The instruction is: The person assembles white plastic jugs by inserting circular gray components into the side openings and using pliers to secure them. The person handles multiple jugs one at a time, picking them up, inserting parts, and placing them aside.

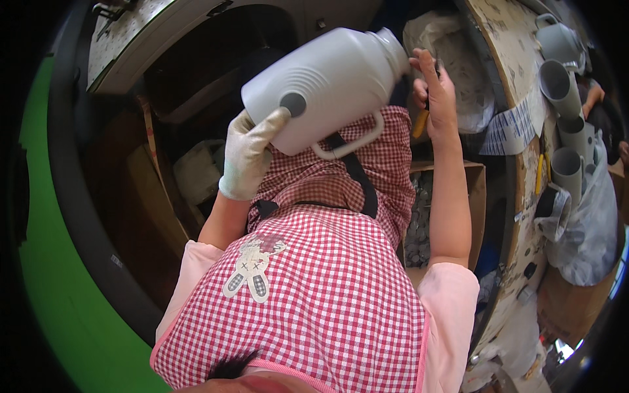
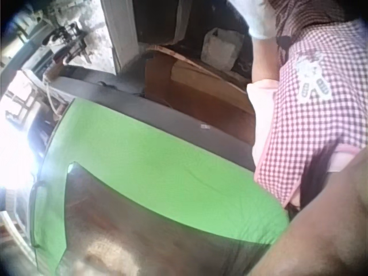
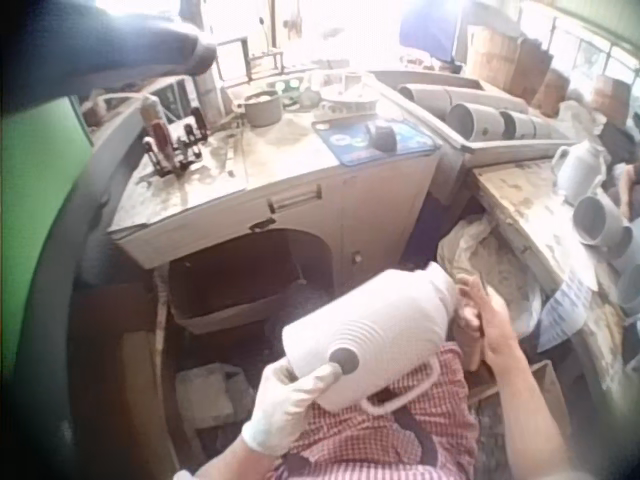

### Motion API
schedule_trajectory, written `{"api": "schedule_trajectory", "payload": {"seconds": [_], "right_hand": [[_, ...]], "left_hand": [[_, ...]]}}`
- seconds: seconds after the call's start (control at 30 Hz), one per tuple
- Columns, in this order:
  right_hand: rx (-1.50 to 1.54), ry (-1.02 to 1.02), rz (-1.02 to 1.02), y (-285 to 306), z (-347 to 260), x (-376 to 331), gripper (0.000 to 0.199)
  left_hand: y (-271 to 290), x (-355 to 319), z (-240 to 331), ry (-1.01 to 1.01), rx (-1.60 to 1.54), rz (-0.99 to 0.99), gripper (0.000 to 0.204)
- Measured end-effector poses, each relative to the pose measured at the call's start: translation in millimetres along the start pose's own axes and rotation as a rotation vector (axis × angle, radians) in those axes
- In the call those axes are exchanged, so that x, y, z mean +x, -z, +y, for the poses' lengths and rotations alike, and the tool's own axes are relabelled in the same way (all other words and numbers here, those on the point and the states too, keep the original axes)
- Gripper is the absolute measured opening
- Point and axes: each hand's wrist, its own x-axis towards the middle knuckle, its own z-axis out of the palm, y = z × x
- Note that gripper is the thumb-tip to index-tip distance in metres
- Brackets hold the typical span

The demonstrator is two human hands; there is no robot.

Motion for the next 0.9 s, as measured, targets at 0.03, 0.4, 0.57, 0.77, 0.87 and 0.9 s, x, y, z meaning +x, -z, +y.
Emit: {"api": "schedule_trajectory", "payload": {"seconds": [0.03, 0.4, 0.57, 0.77, 0.87, 0.9], "right_hand": [[0.078, -0.057, -0.102, 1, 5, 6, 0.063], [-0.322, 0.376, -0.088, -25, -14, -21, 0.089], [-0.191, 0.116, 0.024, -26, -35, -8, 0.082], [0.214, 0.024, -0.269, 26, -46, 29, 0.069], [-0.088, -0.041, -0.261, 54, -52, 63, 0.048], [-0.175, 0.0, -0.308, 64, -55, 87, 0.045]], "left_hand": [[1, -2, 0, -0.014, -0.011, -0.034, 0.036], [5, 33, -37, -0.033, 0.074, 0.145, 0.051], [-2, 59, -34, -0.184, 0.111, 0.119, 0.036], [6, 78, -22, -0.396, 0.031, -0.051, 0.051], [-1, 77, -30, -0.325, 0.327, -0.259, 0.052], [-1, 78, -30, -0.431, 0.355, -0.228, 0.052]]}}
